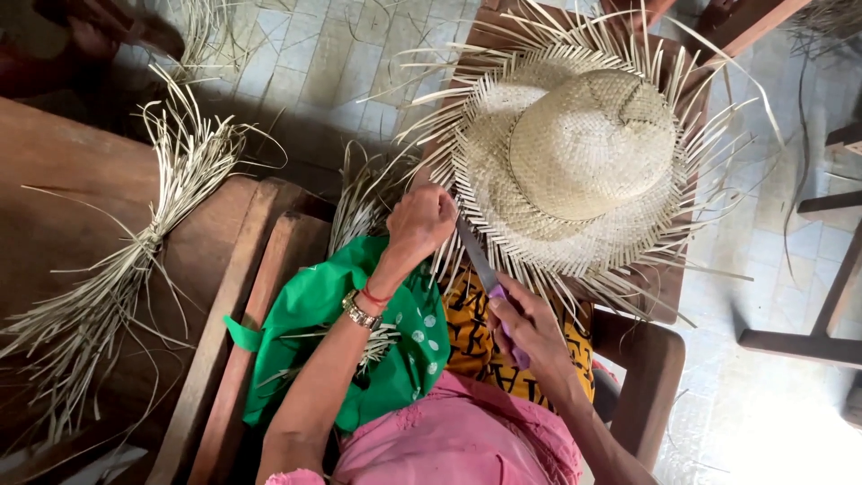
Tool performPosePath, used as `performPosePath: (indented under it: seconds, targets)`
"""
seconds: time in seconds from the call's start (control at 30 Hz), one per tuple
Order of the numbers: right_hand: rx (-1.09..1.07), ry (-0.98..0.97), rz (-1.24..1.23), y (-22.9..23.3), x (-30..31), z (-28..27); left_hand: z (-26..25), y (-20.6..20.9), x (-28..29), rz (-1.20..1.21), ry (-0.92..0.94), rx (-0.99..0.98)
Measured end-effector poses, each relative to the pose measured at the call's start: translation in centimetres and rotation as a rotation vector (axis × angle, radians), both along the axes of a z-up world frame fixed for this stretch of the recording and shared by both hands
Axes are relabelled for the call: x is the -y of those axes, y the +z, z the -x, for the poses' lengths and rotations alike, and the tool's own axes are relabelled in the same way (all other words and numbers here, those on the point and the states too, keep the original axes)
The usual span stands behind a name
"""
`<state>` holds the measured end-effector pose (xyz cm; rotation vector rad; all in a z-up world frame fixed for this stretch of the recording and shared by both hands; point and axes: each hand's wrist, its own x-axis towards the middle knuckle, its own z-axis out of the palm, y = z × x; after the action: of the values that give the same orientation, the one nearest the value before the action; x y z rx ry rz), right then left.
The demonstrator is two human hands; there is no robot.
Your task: Trimming the excess straw from the brim of a woven hat using a knife to create a clean edge.
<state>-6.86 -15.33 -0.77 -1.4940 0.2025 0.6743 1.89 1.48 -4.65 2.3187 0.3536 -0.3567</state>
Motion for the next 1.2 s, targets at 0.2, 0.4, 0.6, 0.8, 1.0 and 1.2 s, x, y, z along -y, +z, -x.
performPosePath:
  seconds: [0.2, 0.4, 0.6, 0.8, 1.0, 1.2]
  targets:
    - [0.084, 0.012, -0.072, 0.9, -1.0, -0.2, -1.1, 0.1, -0.6, -0.003, 0.004, -0.079]
    - [0.205, 0.007, -0.054, -3.0, -0.2, -0.1, -2.3, -2.1, -1.0, 0.048, -0.002, -0.095]
    - [0.427, 0.093, 0.041, -4.9, 0.4, 0.2, -2.8, -3.3, -1.6, 0.323, 0.037, -0.11]
    - [0.631, 0.222, 0.474, -4.3, 1.9, 1.6, -2.8, -1.9, -1.2, 0.354, 0.117, -0.181]
    - [0.742, 0.24, 0.687, -1.5, -0.4, 0.5, -2.4, -1.0, -1.2, 0.371, 0.106, -0.211]
    - [0.836, 0.344, 0.939, -3.8, -2.4, -0.9, -2.1, -0.3, -1.2, 0.316, 0.105, -0.233]
